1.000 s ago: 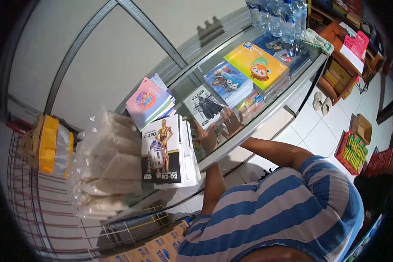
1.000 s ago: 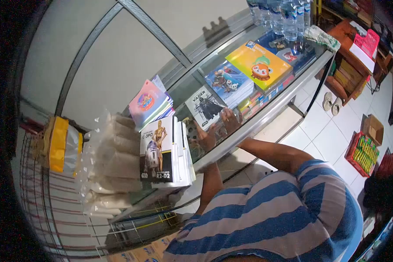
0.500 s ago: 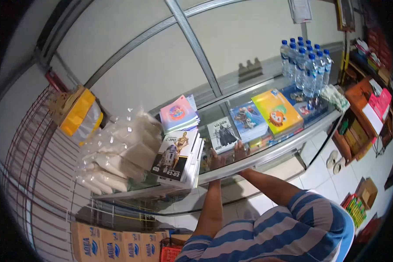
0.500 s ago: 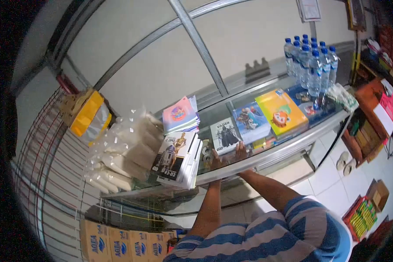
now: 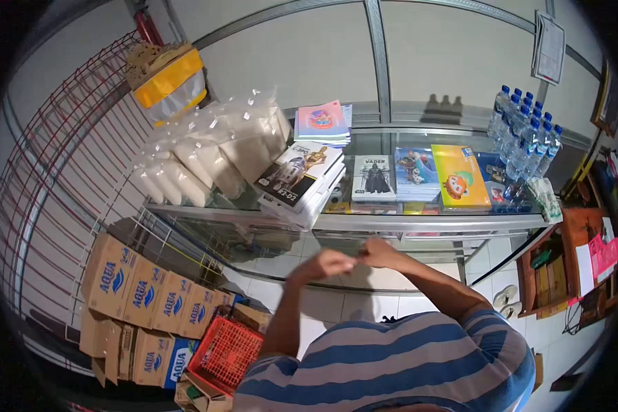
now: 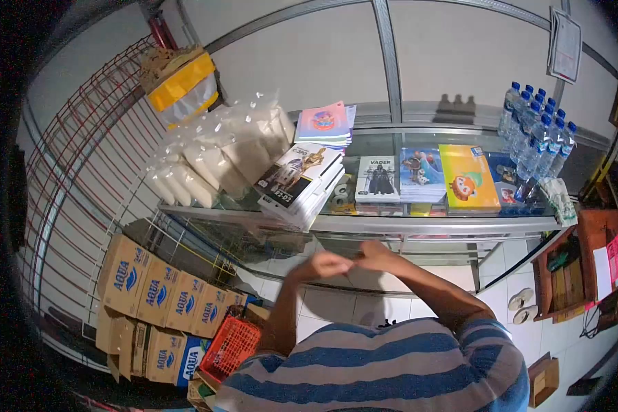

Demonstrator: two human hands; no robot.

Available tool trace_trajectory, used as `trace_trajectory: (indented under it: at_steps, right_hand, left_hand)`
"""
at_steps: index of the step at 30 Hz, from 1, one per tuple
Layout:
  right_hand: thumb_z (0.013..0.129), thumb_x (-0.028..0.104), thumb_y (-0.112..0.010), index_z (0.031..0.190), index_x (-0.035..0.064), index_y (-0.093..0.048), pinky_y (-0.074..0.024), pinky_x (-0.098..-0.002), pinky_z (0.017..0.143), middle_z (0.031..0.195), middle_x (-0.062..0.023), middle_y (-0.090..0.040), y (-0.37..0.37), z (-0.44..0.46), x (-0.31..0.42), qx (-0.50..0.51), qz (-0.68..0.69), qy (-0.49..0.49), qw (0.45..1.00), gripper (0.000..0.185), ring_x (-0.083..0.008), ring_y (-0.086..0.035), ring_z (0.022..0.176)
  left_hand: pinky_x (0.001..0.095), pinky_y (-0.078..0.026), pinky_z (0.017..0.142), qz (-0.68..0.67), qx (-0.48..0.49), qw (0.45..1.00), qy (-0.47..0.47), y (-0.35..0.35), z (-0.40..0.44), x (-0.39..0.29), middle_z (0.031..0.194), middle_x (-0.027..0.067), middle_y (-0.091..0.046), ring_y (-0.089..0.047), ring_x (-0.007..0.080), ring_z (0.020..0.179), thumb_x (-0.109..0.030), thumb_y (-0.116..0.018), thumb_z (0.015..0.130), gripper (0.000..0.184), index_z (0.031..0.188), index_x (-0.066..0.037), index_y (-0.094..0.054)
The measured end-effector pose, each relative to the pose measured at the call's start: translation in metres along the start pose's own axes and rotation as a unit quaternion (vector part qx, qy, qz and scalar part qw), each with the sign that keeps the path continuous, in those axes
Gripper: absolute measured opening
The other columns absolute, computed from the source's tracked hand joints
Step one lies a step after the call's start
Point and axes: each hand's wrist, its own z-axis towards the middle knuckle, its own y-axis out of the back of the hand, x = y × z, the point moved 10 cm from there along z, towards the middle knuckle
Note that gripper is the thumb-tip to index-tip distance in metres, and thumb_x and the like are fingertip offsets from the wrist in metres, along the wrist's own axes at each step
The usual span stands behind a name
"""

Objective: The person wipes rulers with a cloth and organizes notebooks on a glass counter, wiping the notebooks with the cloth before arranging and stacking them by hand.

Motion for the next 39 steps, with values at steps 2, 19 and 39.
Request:
trace_trajectory:
  at_steps: [2,19,39]
  right_hand:
    - [0.082,0.014,-0.059,0.067,0.0006,-0.065,-0.0405,-0.0276,0.053,0.066,-0.0082,-0.063,0.042,0.015,0.057,-0.077,0.266,0.1,0.956,0.02,-0.0177,-0.05,0.052]
    - [0.091,0.015,-0.045,0.133,-0.0006,-0.042,-0.0444,-0.0396,0.084,0.115,-0.0223,-0.056,0.103,0.091,0.04,-0.352,0.476,0.019,0.805,0.045,-0.0332,-0.057,0.095]
    - [0.096,0.011,-0.046,0.147,0.0004,-0.017,-0.0306,-0.0419,0.106,0.141,-0.021,-0.034,0.02,-0.176,0.038,-0.2,0.418,0.077,0.883,0.059,-0.0301,-0.039,0.127]
  left_hand:
    - [0.026,-0.047,0.069,-0.006,-0.255,0.967,-0.024,0.094,-0.036,-0.054,0.084,0.0052,-0.069,-0.061,0.0146,0.073,-0.009,-0.06,0.084,0.011,0.086,-0.003,-0.068]
    - [0.0395,-0.047,0.068,0.25,-0.615,0.748,-0.002,0.181,-0.06,-0.1,0.087,0.0153,-0.065,-0.06,0.0295,0.073,-0.031,-0.06,0.09,0.038,0.105,0.004,-0.061]
    - [0.0287,-0.043,0.054,-0.209,-0.469,0.858,-0.021,-0.099,-0.116,-0.031,0.092,0.0104,-0.059,-0.053,0.016,0.062,-0.03,-0.054,0.096,0.036,0.118,-0.001,-0.047]
